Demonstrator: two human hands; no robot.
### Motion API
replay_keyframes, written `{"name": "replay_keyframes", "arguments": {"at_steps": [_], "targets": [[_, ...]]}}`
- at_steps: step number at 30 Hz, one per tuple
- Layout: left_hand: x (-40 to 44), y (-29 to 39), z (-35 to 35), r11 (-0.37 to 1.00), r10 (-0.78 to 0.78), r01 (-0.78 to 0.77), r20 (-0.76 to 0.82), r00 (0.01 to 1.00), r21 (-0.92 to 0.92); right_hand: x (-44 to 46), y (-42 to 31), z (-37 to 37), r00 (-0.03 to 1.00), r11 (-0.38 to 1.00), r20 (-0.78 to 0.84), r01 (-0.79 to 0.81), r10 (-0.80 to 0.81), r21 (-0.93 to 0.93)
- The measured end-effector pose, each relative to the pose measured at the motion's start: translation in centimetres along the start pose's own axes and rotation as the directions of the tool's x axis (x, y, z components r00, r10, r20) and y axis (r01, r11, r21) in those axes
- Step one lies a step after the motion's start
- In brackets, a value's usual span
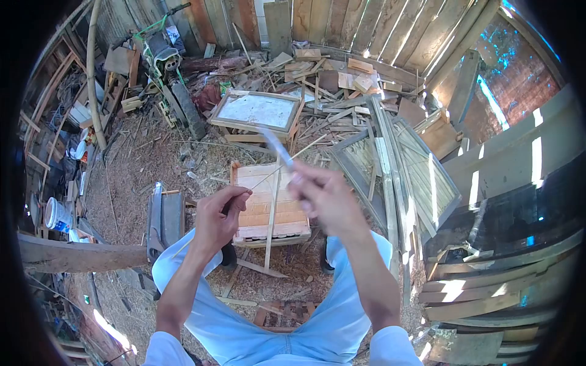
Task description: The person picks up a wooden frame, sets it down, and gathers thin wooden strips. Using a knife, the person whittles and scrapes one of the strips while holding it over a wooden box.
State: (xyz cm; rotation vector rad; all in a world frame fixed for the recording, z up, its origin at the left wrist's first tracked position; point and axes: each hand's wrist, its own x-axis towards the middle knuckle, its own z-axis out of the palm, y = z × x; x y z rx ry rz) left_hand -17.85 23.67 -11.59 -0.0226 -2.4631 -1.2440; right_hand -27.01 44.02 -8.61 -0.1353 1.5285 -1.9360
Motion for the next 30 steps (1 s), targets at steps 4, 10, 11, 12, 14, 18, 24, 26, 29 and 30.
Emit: {"name": "replay_keyframes", "arguments": {"at_steps": [4, 10, 11, 12, 14, 18, 24, 26, 29, 30], "targets": [[-0.2, -0.3, 0.0, 1.000, 0.014, -0.014, -0.011, 1.000, 0.018, -0.2, -1.9, -2.5, 0.995, 0.989, -0.079, 0.075, -0.065, 0.130], [0.0, 0.3, 0.3, 1.000, 0.003, -0.003, -0.009, 1.000, -0.002, 0.0, 2.1, 1.9, 0.993, 0.996, 0.099, -0.065, 0.071, -0.060], [0.0, 0.3, 0.3, 1.000, 0.003, -0.003, -0.004, 1.000, -0.002, 0.0, 2.4, 2.1, 0.982, 0.996, 0.174, -0.057, 0.067, -0.062], [0.1, 0.4, 0.3, 1.000, 0.002, -0.002, 0.006, 1.000, 0.003, 0.0, 2.0, 1.9, 0.982, 0.997, 0.181, -0.051, 0.061, -0.061], [0.1, 0.6, 0.2, 1.000, -0.003, 0.003, 0.011, 1.000, 0.007, -0.1, 1.7, 1.6, 0.981, 0.997, 0.183, -0.058, 0.066, -0.047], [0.2, 0.3, -0.1, 0.998, -0.046, 0.048, 0.055, 0.997, -0.028, 0.0, 0.9, 0.9, 0.996, 0.997, 0.085, -0.029, 0.036, -0.073], [0.1, 0.0, -0.2, 0.995, -0.065, 0.071, 0.089, 0.994, -0.066, 0.0, -2.1, -3.2, 0.988, 0.989, -0.116, 0.115, -0.104, 0.096], [0.1, -0.2, -0.2, 0.994, -0.073, 0.080, 0.092, 0.993, -0.078, -0.1, -1.9, -2.6, 0.988, 0.990, -0.124, 0.102, -0.090, 0.094], [0.5, -0.1, 0.1, 0.984, -0.130, 0.143, 0.129, 0.983, -0.103, -0.1, -0.5, -0.8, 0.996, 0.997, -0.077, 0.039, -0.035, 0.061], [0.6, 0.2, 0.2, 0.983, -0.136, 0.151, 0.135, 0.981, -0.106, -0.1, 0.5, 0.5, 1.000, 0.999, 0.013, -0.010, 0.010, -0.032]]}}
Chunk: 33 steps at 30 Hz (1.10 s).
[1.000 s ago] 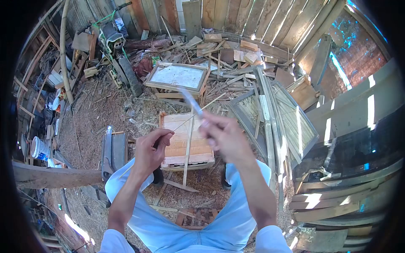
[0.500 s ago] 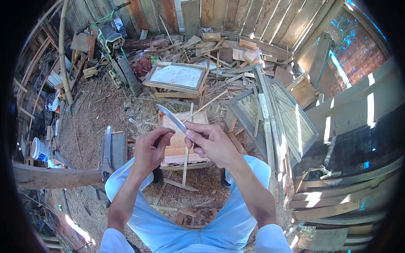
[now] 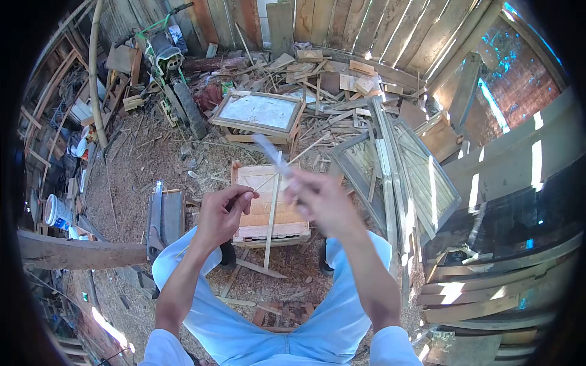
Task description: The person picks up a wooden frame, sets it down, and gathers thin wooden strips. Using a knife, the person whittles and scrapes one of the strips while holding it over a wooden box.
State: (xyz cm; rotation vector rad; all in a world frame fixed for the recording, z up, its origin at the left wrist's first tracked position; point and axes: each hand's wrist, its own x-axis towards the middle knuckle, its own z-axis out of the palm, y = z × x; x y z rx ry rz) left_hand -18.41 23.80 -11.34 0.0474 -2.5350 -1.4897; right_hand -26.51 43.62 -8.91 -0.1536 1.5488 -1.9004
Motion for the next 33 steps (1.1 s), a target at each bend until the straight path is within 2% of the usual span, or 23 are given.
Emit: {"name": "replay_keyframes", "arguments": {"at_steps": [1, 2, 4, 8, 10, 15, 18, 19, 21, 22, 23, 24, 25, 26, 27, 28, 29, 30, 31, 32, 33], "targets": [[0.0, 0.1, 0.0, 1.000, -0.007, 0.007, 0.005, 1.000, -0.002, 0.1, 0.6, 0.5, 0.995, 0.995, 0.089, -0.041, 0.050, -0.094], [0.1, 0.1, 0.1, 1.000, -0.007, 0.007, 0.009, 1.000, -0.001, 0.2, 0.7, 0.4, 0.995, 0.995, 0.086, -0.042, 0.049, -0.091], [0.1, 0.0, 0.0, 1.000, 0.026, -0.026, -0.020, 0.999, 0.000, 0.5, 0.7, 0.2, 0.986, 0.999, 0.163, -0.045, 0.046, -0.012], [0.0, 0.1, -0.2, 1.000, 0.030, -0.030, -0.022, 0.999, 0.003, 0.3, -0.2, -0.8, 0.988, 0.999, 0.154, -0.032, 0.027, 0.032], [-0.2, -0.3, -0.8, 1.000, -0.028, 0.028, 0.014, 1.000, 0.009, 0.3, -1.6, -2.3, 0.996, 0.996, -0.077, 0.040, -0.034, 0.080], [-0.3, -0.7, -0.3, 1.000, 0.021, -0.021, 0.006, 1.000, 0.009, 0.6, -2.4, -4.6, 0.995, 0.982, -0.076, 0.083, -0.071, 0.167], [-0.2, -1.3, -1.2, 1.000, -0.015, 0.015, -0.006, 1.000, 0.007, 0.2, -3.2, -6.1, 0.979, 0.984, -0.133, 0.163, -0.153, 0.070], [-0.2, -1.6, -1.4, 0.998, -0.055, 0.054, -0.013, 0.998, -0.018, -0.3, -3.7, -7.5, 0.950, 0.970, -0.229, 0.233, -0.212, 0.068], [0.3, -2.3, -1.6, 0.999, -0.034, 0.033, -0.032, 0.999, -0.015, 0.0, -4.6, -8.8, 0.862, 0.928, -0.391, 0.370, -0.323, 0.050], [0.9, -2.6, -1.2, 0.960, -0.109, 0.099, -0.025, 0.994, -0.264, 0.1, -3.9, -7.7, 0.873, 0.941, -0.385, 0.338, -0.300, 0.031], [1.5, -3.1, -0.8, 0.856, -0.176, 0.155, 0.003, 0.984, -0.493, 0.3, -2.6, -6.4, 0.880, 0.941, -0.370, 0.335, -0.297, 0.042], [2.0, -4.3, -0.2, 0.856, -0.090, 0.029, -0.093, 0.992, -0.516, 0.7, -1.3, -5.1, 0.916, 0.966, -0.332, 0.256, -0.226, 0.047], [2.5, -4.9, 0.2, 0.862, -0.094, 0.027, -0.106, 0.990, -0.507, 1.1, -0.2, -3.8, 0.943, 0.983, -0.293, 0.176, -0.155, 0.047], [2.9, -5.5, 0.6, 0.761, -0.159, 0.036, -0.131, 0.979, -0.648, 1.3, 0.4, -2.4, 0.948, 0.983, -0.279, 0.177, -0.156, 0.052], [3.3, -5.6, 0.7, 0.636, -0.225, 0.033, -0.144, 0.964, -0.771, 1.5, 1.0, -1.1, 0.952, 0.986, -0.262, 0.140, -0.160, -0.092], [3.5, -5.7, 0.7, 0.689, -0.210, 0.003, -0.196, 0.958, -0.725, 1.6, 1.5, 0.0, 0.955, 0.967, -0.248, 0.103, -0.162, -0.235], [3.6, -5.8, 0.7, 0.695, -0.210, 0.000, -0.203, 0.956, -0.719, 2.1, 2.6, 0.6, 0.957, 0.967, -0.239, 0.107, -0.163, -0.231], [3.7, -6.0, 0.7, 0.651, -0.207, -0.022, -0.205, 0.956, -0.759, 2.8, 4.1, 0.9, 0.920, 0.865, -0.198, 0.221, -0.338, -0.450], [3.8, -6.0, 0.8, 0.603, -0.205, -0.042, -0.206, 0.957, -0.796, 3.1, 4.7, 1.6, 0.862, 0.702, -0.119, 0.313, -0.493, -0.640], [3.8, -5.9, 0.9, 0.606, -0.206, -0.043, -0.208, 0.956, -0.795, 3.1, 5.1, 2.1, 0.898, 0.741, -0.131, 0.256, -0.420, -0.621], [3.7, -5.8, 1.1, 0.586, -0.209, -0.065, -0.228, 0.951, -0.808, 3.2, 5.5, 2.5, 0.899, 0.744, -0.133, 0.255, -0.418, -0.617]]}}
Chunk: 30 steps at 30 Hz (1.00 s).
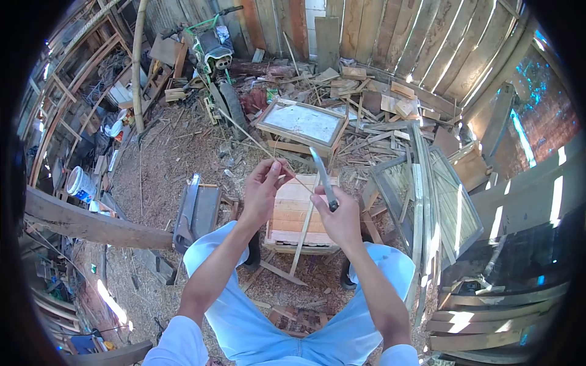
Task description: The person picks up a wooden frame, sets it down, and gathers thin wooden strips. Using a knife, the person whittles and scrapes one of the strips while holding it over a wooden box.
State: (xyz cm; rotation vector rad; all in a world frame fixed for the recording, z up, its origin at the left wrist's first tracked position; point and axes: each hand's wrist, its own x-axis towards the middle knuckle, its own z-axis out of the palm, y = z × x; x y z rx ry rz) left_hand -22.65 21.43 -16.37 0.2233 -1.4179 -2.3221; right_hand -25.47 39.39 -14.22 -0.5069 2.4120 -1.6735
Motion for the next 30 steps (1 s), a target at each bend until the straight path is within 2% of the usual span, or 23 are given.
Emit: {"name": "replay_keyframes", "arguments": {"at_steps": [2, 3, 7, 9, 12, 13, 15, 17, 18, 19, 20, 21, 22, 23, 24, 25, 26, 28, 29, 30], "targets": [[-0.2, -0.1, 0.3, 1.000, 0.008, -0.009, -0.009, 1.000, -0.024, -0.1, 0.3, 1.0, 0.981, 0.979, -0.081, 0.165, -0.176, -0.121], [-0.5, -0.2, 0.4, 0.999, 0.001, -0.002, -0.015, 1.000, -0.041, 0.0, 0.2, 1.3, 0.968, 0.969, -0.104, 0.218, -0.230, -0.116], [-0.6, 0.2, 0.0, 0.998, -0.014, 0.013, -0.005, 1.000, -0.057, 0.0, 0.3, 1.5, 0.986, 0.981, -0.066, 0.140, -0.150, -0.137], [-0.5, 0.8, -0.5, 0.997, -0.004, 0.003, -0.007, 1.000, -0.072, 0.0, -0.4, 0.9, 0.998, 0.982, -0.050, 0.021, -0.031, -0.187], [-0.4, 2.1, -1.3, 0.999, 0.023, -0.023, -0.001, 1.000, -0.045, 0.2, -0.3, 0.2, 0.989, 0.988, -0.109, 0.083, -0.098, -0.132], [-0.4, 2.6, -1.6, 0.999, 0.031, -0.033, -0.053, 0.998, -0.033, 0.4, -0.1, 0.0, 0.989, 0.988, -0.113, 0.078, -0.093, -0.132], [-0.2, 3.3, -2.4, 0.999, 0.033, -0.035, -0.101, 0.994, -0.022, 0.8, 0.5, -0.5, 0.988, 0.967, -0.140, 0.032, -0.069, -0.252], [0.1, 4.0, -3.2, 0.993, 0.000, 0.041, -0.339, 0.941, 0.112, 1.3, 1.3, -1.0, 0.983, 0.947, -0.154, 0.048, -0.102, -0.318], [-0.2, 4.1, -3.5, 0.993, -0.007, 0.047, -0.331, 0.944, 0.111, 1.5, 1.7, -1.2, 0.977, 0.921, -0.160, 0.068, -0.139, -0.384], [-0.7, 4.6, -3.3, 0.875, 0.157, 0.037, -0.354, 0.922, 0.483, 1.7, 2.0, -1.5, 0.976, 0.920, -0.169, 0.061, -0.135, -0.387], [-1.5, 5.1, -2.8, 0.622, 0.319, 0.049, -0.310, 0.895, 0.781, 1.8, 2.2, -1.7, 0.966, 0.912, -0.170, 0.116, -0.196, -0.393], [-2.5, 5.3, -1.9, 0.477, 0.450, -0.054, -0.191, 0.872, 0.877, 2.0, 2.3, -1.8, 0.952, 0.901, -0.167, 0.172, -0.256, -0.398], [-2.7, 5.6, -1.2, 0.478, 0.448, -0.055, -0.190, 0.874, 0.876, 2.2, 2.6, -1.9, 0.952, 0.901, -0.170, 0.169, -0.254, -0.399], [-2.8, 5.8, -0.5, 0.181, 0.580, -0.335, 0.175, 0.795, 0.924, 2.5, 3.0, -2.1, 0.933, 0.877, -0.142, 0.249, -0.331, -0.410], [-3.0, 6.0, 0.3, -0.144, 0.587, -0.557, 0.523, 0.617, 0.818, 2.5, 3.2, -2.1, 0.908, 0.847, -0.110, 0.326, -0.404, -0.419], [-3.0, 6.4, 1.7, -0.171, 0.520, -0.583, 0.576, 0.631, 0.794, 2.4, 2.9, -2.2, 0.910, 0.847, -0.105, 0.324, -0.401, -0.422], [-2.8, 5.9, 1.4, -0.165, 0.521, -0.582, 0.571, 0.635, 0.797, 2.3, 2.3, -2.2, 0.901, 0.825, -0.075, 0.353, -0.426, -0.442], [-2.2, 3.8, 0.3, -0.039, 0.342, -0.612, 0.586, 0.734, 0.790, 2.3, 1.9, -2.1, 0.892, 0.799, -0.044, 0.380, -0.450, -0.467], [-2.1, 3.2, -0.4, 0.106, 0.226, -0.579, 0.547, 0.806, 0.809, 2.4, 2.0, -2.1, 0.870, 0.772, -0.025, 0.423, -0.492, -0.474], [-2.1, 2.6, -0.9, 0.111, 0.227, -0.581, 0.549, 0.805, 0.806, 2.4, 2.1, -2.2, 0.847, 0.744, -0.007, 0.463, -0.532, -0.481]]}}
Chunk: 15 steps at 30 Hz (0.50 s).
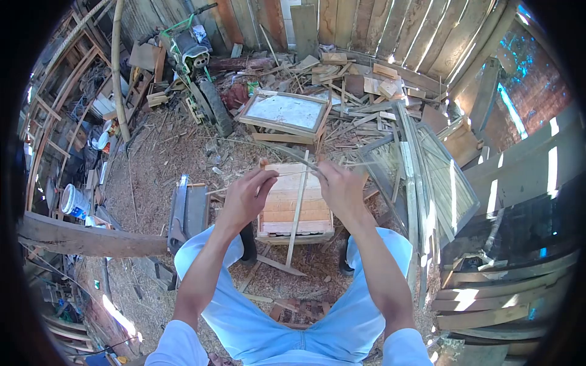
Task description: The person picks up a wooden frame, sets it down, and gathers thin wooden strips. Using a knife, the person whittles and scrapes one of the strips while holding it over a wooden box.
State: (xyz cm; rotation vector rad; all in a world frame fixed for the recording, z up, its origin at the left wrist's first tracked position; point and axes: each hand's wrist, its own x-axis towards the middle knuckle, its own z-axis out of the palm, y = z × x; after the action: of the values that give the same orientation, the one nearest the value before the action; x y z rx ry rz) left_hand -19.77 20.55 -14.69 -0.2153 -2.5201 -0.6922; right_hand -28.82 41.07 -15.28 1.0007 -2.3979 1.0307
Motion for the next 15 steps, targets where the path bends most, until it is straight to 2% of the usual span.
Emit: {"name": "replay_keyframes", "arguments": {"at_steps": [1, 2, 3, 4, 5, 6, 7, 8, 9, 10, 11, 13, 15], "targets": [[-0.1, 0.1, 0.1, 0.993, -0.078, 0.081, 0.046, 0.996, -0.090, 0.2, -0.2, -0.3, 0.997, 0.999, 0.072, -0.010, 0.013, -0.042], [-0.1, 0.2, 0.2, 0.971, -0.150, 0.165, 0.098, 0.984, -0.174, 0.5, -0.5, -0.5, 0.997, 0.999, 0.072, -0.012, 0.016, -0.047], [-0.2, 0.4, 0.3, 0.970, -0.150, 0.166, 0.098, 0.984, -0.178, 0.9, -0.9, -0.6, 0.997, 0.998, -0.052, 0.057, -0.059, -0.033], [-0.2, 0.7, 0.0, 0.917, -0.269, 0.310, 0.184, 0.945, -0.252, 1.5, -1.7, -1.1, 0.976, 0.991, -0.174, 0.130, -0.133, -0.025], [-0.2, 0.9, -0.3, 0.837, -0.375, 0.452, 0.276, 0.885, -0.309, 1.8, -2.3, -1.9, 0.976, 0.991, -0.171, 0.134, -0.136, -0.022], [-0.4, 1.1, -0.3, 0.835, -0.382, 0.456, 0.273, 0.883, -0.308, 1.8, -2.9, -2.8, 0.971, 0.998, -0.234, 0.056, -0.055, -0.002], [-0.6, 1.3, -0.1, 0.737, -0.424, 0.511, 0.286, 0.859, -0.442, 1.6, -3.1, -3.3, 0.956, 0.999, -0.293, -0.022, 0.028, 0.023], [-0.8, 1.5, 0.1, 0.617, -0.460, 0.547, 0.305, 0.834, -0.565, 1.1, -2.6, -3.4, 0.957, 1.000, -0.290, -0.020, 0.026, 0.023], [-0.9, 1.4, 0.2, 0.614, -0.462, 0.548, 0.304, 0.833, -0.568, 0.5, -1.9, -3.7, 0.966, 0.969, -0.208, -0.108, 0.156, 0.221], [-1.0, 1.3, 0.3, 0.551, -0.466, 0.562, 0.331, 0.821, -0.618, 0.3, -1.7, -4.0, 0.958, 0.893, -0.103, -0.208, 0.269, 0.400], [-1.1, 1.3, 0.4, 0.483, -0.466, 0.574, 0.361, 0.808, -0.661, 0.1, -1.8, -4.2, 0.957, 0.894, -0.101, -0.211, 0.271, 0.396], [-1.0, 1.6, 0.3, 0.472, -0.464, 0.579, 0.371, 0.804, -0.665, 0.1, -2.4, -4.8, 0.881, 0.611, 0.193, -0.442, 0.431, 0.656], [-1.0, 1.9, 0.3, 0.465, -0.464, 0.586, 0.381, 0.800, -0.664, 0.2, -2.8, -4.5, 0.871, 0.580, 0.244, -0.470, 0.426, 0.665]]}}
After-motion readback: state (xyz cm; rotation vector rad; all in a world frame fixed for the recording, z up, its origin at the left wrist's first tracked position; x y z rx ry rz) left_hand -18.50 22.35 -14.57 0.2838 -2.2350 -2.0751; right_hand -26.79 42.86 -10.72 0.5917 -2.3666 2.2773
